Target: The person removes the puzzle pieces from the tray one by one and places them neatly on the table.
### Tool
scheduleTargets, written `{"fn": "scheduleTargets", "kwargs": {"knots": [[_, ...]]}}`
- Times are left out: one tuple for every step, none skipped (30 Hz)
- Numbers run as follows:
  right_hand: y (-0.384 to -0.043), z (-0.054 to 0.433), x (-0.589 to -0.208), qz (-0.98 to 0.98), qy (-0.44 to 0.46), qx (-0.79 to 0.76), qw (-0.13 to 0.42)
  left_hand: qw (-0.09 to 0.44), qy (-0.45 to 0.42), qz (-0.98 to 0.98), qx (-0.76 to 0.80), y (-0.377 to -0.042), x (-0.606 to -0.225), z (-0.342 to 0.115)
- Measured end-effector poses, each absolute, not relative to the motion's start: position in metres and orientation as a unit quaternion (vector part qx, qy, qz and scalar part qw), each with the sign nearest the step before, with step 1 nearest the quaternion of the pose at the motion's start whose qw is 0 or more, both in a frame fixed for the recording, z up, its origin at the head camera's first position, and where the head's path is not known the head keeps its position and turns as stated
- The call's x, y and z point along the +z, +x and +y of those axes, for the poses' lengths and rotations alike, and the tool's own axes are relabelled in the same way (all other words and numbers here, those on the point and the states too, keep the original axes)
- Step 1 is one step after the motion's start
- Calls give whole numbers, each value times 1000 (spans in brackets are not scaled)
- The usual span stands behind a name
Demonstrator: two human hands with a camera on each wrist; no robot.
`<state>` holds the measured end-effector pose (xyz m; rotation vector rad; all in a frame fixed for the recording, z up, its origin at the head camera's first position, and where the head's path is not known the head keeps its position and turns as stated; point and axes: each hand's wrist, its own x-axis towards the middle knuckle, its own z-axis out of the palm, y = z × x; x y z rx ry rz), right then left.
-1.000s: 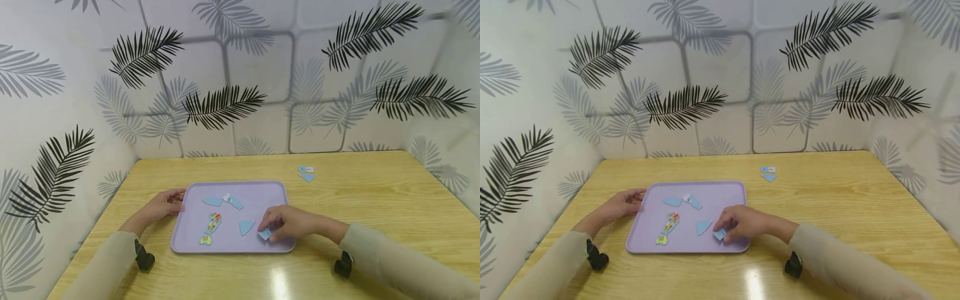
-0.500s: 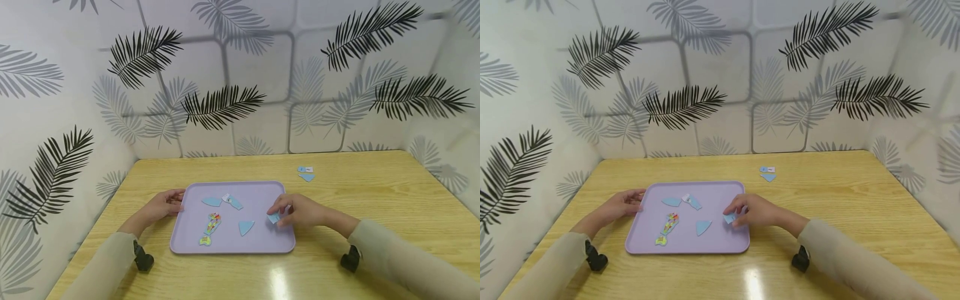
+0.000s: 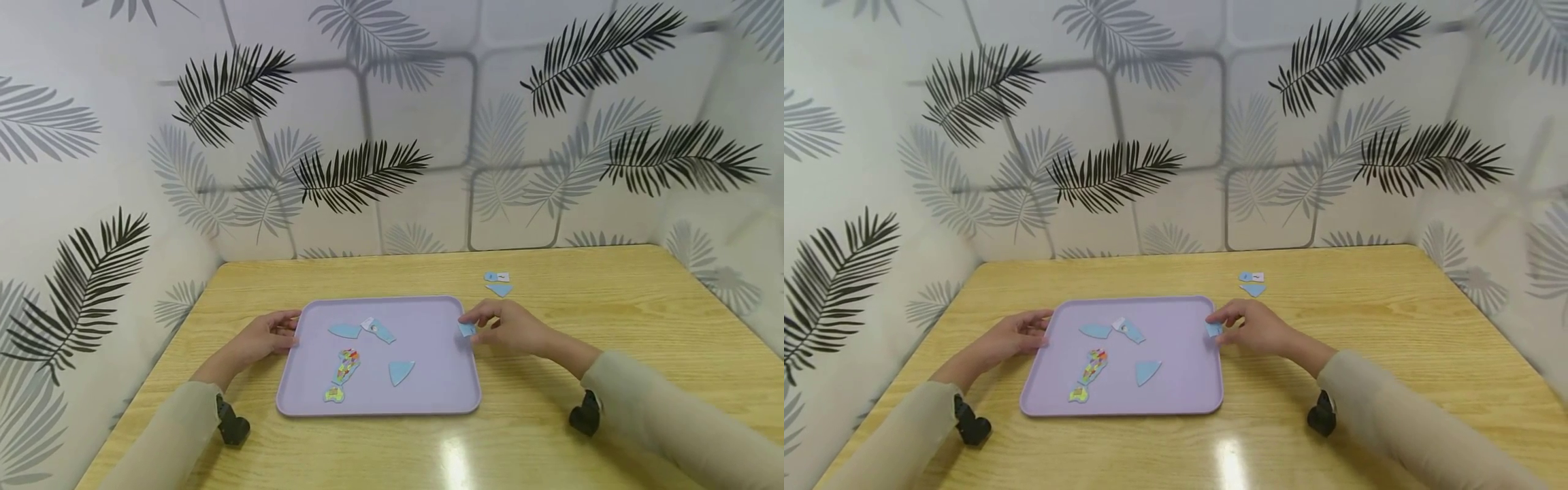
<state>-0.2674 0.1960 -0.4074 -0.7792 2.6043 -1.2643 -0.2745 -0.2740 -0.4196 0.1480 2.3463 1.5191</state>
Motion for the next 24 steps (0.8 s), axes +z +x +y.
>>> {"fn": "scheduleTargets", "kwargs": {"knots": [[-268, 198, -407, 868, -254, -421, 68, 171, 54, 825, 536, -274, -420, -274], [-269, 200, -406, 869, -248, -422, 68, 171, 54, 824, 537, -274, -420, -274], [-270, 202, -406, 870, -245, -423, 67, 171, 54, 823, 538, -274, -420, -274], [-271, 204, -406, 871, -243, -422, 65, 170, 53, 823, 539, -274, -420, -274], [-272, 206, -407, 873, -238, -420, 64, 172, 56, 823, 539, -274, -420, -274], [-273, 208, -407, 876, -234, -418, 62, 172, 54, 822, 540, -274, -420, -274], [-275, 210, -407, 877, -232, -417, 61, 173, 58, 822, 539, -274, -420, -274], [-276, 212, -408, 879, -229, -415, 58, 172, 55, 822, 540, -274, -420, -274], [-278, 214, -409, 881, -226, -411, 55, 172, 56, 822, 539, -274, -420, -274], [-279, 216, -410, 884, -221, -409, 54, 172, 55, 822, 539, -273, -420, -274], [-281, 218, -411, 887, -216, -405, 53, 173, 56, 822, 540, -273, -420, -274], [-283, 220, -412, 890, -207, -403, 53, 172, 55, 822, 540, -274, -420, -274], [-284, 221, -412, 892, -201, -401, 53, 171, 58, 823, 539, -274, -421, -274], [-286, 223, -414, 896, -193, -397, 54, 171, 57, 822, 540, -274, -421, -274], [-288, 225, -414, 898, -187, -394, 55, 171, 60, 822, 539, -274, -421, -274], [-289, 227, -415, 899, -180, -395, 56, 170, 60, 823, 539, -275, -422, -275], [-291, 228, -416, 901, -174, -393, 56, 169, 61, 823, 538, -275, -422, -275], [-293, 230, -417, 903, -167, -392, 54, 168, 61, 824, 538, -275, -422, -275], [-295, 232, -417, 905, -164, -390, 52, 168, 62, 824, 537, -275, -422, -274], [-297, 234, -418, 906, -160, -389, 50, 168, 61, 824, 537, -274, -421, -274], [-298, 236, -418, 906, -160, -388, 47, 168, 61, 825, 536, -274, -421, -274], [-300, 238, -418, 907, -157, -388, 45, 168, 61, 825, 536, -274, -420, -274], [-302, 240, -418, 909, -153, -386, 42, 168, 61, 825, 536, -274, -419, -274], [-303, 241, -418, 909, -151, -386, 41, 169, 61, 825, 537, -273, -419, -274]]}}
